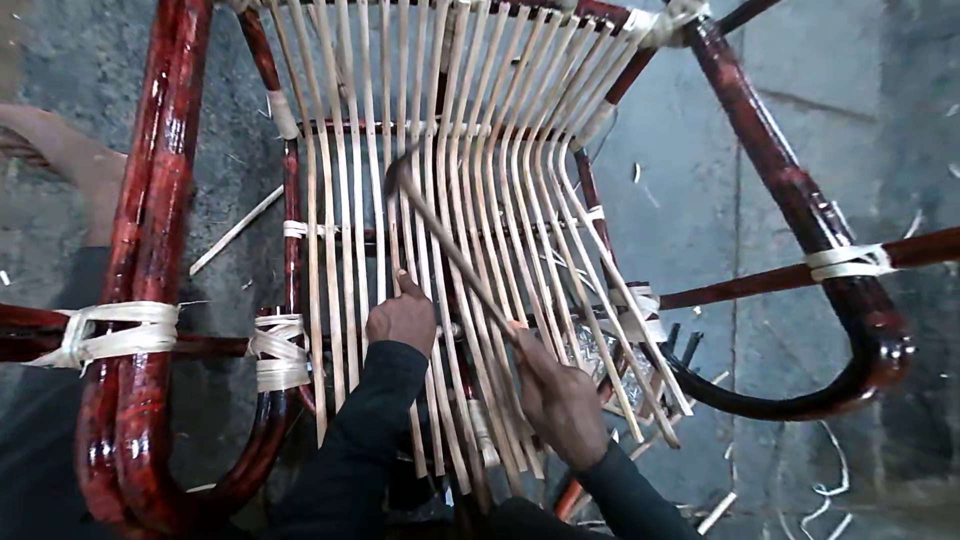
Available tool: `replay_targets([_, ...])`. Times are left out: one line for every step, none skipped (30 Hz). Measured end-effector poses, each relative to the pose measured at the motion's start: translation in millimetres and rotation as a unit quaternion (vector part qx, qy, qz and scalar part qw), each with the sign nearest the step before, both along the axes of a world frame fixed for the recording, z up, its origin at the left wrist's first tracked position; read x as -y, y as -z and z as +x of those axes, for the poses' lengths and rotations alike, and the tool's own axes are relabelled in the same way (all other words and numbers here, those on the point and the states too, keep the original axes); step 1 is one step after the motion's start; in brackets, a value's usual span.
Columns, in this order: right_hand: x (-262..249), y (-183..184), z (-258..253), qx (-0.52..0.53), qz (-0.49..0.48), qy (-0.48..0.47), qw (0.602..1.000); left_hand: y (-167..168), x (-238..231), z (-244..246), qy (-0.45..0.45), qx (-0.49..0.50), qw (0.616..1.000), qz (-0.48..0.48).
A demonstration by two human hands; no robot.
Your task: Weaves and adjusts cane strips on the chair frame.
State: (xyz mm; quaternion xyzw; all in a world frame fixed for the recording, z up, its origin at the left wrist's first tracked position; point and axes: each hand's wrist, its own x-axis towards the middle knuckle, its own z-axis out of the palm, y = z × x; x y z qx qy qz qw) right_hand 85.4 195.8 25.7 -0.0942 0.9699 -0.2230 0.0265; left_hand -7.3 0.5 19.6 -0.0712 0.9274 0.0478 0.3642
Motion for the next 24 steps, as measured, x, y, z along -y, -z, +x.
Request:
replay_targets([0.3,-2.1,-3.8,0.028,0.016,0.014,0.999,-1.0,-0.4,0.2,0.004,-0.003,1.000,-0.003])
replay_targets([0.5,-7.3,-9.4,0.033,0.015,0.027,0.999,-2.8,-0.9,-0.7,0.006,-0.005,1.000,-0.006])
replay_targets([1.5,-12.4,-16.6,0.004,-0.005,0.032,0.999,-3.1,-0.7,-4.2,0.003,-0.008,1.000,-0.006])
replay_targets([2.7,-18.3,-17.5,-0.038,-0.041,0.027,0.998,-2.7,0.0,-5.3,-0.001,-0.002,1.000,-0.004])
replay_targets([4.3,-24.3,-13.0,-0.070,-0.078,0.018,0.994,-2.0,0.0,-2.0,-0.001,0.008,1.000,0.001])
replay_targets([5.9,-25.4,-9.4,-0.091,-0.100,0.013,0.991,-0.6,-0.3,0.5,0.003,0.012,1.000,0.001])
replay_targets([5.8,-20.7,-6.5,-0.089,-0.098,0.009,0.991,0.2,-0.3,0.1,0.006,0.010,1.000,-0.001])
replay_targets([3.5,-12.8,-5.1,-0.059,-0.072,0.003,0.996,-1.0,-0.3,-0.8,0.004,0.007,1.000,-0.002])
replay_targets([1.4,-6.3,-7.1,-0.012,-0.033,0.002,0.999,-3.4,-0.7,-1.6,0.002,0.004,1.000,-0.003])
replay_targets([0.8,-5.8,-9.4,0.029,-0.007,0.006,1.000,-6.5,-1.5,-0.9,0.002,0.003,1.000,-0.004])
replay_targets([1.6,-11.2,-14.9,0.034,-0.003,0.013,0.999,-8.4,-1.9,-1.4,0.006,0.000,1.000,-0.005])
replay_targets([3.7,-18.4,-25.4,0.005,-0.027,0.019,0.999,-8.1,-1.5,-7.8,0.004,-0.004,1.000,-0.009])
replay_targets([6.8,-27.1,-27.5,-0.045,-0.074,0.022,0.996,-6.2,-1.0,-11.2,0.002,-0.003,1.000,-0.008])
replay_targets([9.7,-37.2,-19.3,-0.082,-0.119,0.026,0.989,-4.8,-1.5,-5.0,0.008,0.009,1.000,-0.005])
replay_targets([11.4,-40.2,-13.3,-0.114,-0.143,0.033,0.983,-2.6,-2.4,1.5,0.010,0.007,1.000,-0.003])
replay_targets([10.9,-31.9,-11.2,-0.133,-0.142,0.037,0.980,-1.3,-1.9,0.0,0.009,0.000,1.000,-0.004])
replay_targets([6.0,-17.8,-7.4,-0.119,-0.117,0.028,0.986,-2.3,-1.1,-3.1,0.004,0.000,1.000,-0.001])
replay_targets([-1.3,-4.3,-3.8,-0.079,-0.084,0.018,0.993,-4.6,-0.8,-3.9,0.001,0.003,1.000,0.001])
replay_targets([-7.4,4.7,-2.4,-0.032,-0.046,0.015,0.998,-6.2,-0.9,-2.9,0.002,0.001,1.000,0.002])
replay_targets([-10.3,7.2,-3.3,-0.002,-0.025,0.021,0.999,-6.7,-0.4,-1.7,0.004,-0.006,1.000,0.002])
replay_targets([-11.6,8.4,-12.1,-0.005,-0.026,0.027,0.999,-5.5,0.9,-4.4,0.001,-0.016,1.000,0.002])
replay_targets([-10.8,9.1,-18.3,-0.021,-0.048,0.037,0.998,-3.0,2.6,-7.2,-0.008,-0.024,1.000,0.004])
replay_targets([-8.3,4.6,-8.0,-0.018,-0.078,0.056,0.995,-4.4,3.1,-0.3,-0.009,-0.001,1.000,0.005])
replay_targets([-5.7,3.1,-1.0,-0.016,-0.100,0.075,0.992,-6.1,3.6,9.3,-0.004,0.003,1.000,0.005])
